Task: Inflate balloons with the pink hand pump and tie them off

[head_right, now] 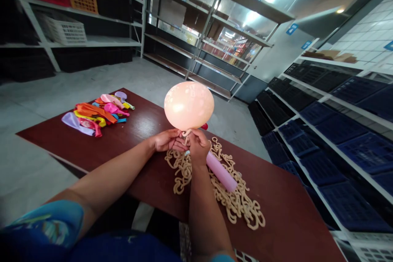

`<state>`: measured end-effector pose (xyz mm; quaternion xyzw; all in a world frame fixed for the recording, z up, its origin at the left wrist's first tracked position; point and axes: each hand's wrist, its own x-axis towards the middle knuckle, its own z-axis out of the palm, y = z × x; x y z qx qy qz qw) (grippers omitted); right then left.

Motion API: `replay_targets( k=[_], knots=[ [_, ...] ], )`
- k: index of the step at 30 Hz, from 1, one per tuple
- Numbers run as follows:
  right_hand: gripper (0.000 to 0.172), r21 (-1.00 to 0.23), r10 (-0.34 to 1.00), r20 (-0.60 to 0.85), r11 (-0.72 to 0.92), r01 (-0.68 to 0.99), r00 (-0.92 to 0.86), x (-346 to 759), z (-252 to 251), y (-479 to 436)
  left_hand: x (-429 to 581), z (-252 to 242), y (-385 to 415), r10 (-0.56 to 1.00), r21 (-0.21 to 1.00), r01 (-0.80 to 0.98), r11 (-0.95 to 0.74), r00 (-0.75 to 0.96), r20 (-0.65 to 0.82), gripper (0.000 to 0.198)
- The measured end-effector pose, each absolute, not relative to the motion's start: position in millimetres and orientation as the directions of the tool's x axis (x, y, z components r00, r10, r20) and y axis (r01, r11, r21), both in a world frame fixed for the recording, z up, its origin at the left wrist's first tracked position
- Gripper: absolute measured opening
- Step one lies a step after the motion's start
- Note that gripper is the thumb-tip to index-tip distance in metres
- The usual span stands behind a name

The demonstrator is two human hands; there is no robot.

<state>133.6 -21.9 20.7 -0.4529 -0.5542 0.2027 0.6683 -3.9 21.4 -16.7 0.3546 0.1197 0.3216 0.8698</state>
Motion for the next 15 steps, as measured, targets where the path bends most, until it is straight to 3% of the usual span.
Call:
replay_targets(
  k=[3,6,8,11,13,15],
  knots=[
    [0.015,-0.83,0.749,0.485,0.556,-0.03,0.451,132,32,-26,-3,-21,24,0.684,0.721,-0.465,0.514,0.729,-0.017,0.025],
    [0.015,-0.76,0.677,0.525,0.645,-0.074,0.516,135,45,-31,-2,-24,26,0.72,0.752,-0.424,0.505,0.687,-0.096,0.029],
    [0.011,-0.711,0.599,0.641,0.698,0.078,0.48,139,48,-35,-2,-24,27,0.738,0.771,-0.393,0.502,0.659,-0.145,0.031],
    [0.011,-0.596,0.583,0.793,0.683,0.423,0.177,145,44,-35,-3,-21,28,0.782,0.811,-0.364,0.458,0.599,-0.172,0.028],
    [0.016,-0.493,0.636,0.77,0.636,0.594,-0.042,148,35,-31,-4,-18,29,0.824,0.824,-0.386,0.415,0.542,-0.162,0.024],
    [0.019,-0.396,0.665,0.731,0.593,0.701,-0.15,149,26,-26,-5,-16,30,0.842,0.8,-0.436,0.412,0.518,-0.152,0.022]
  ],
)
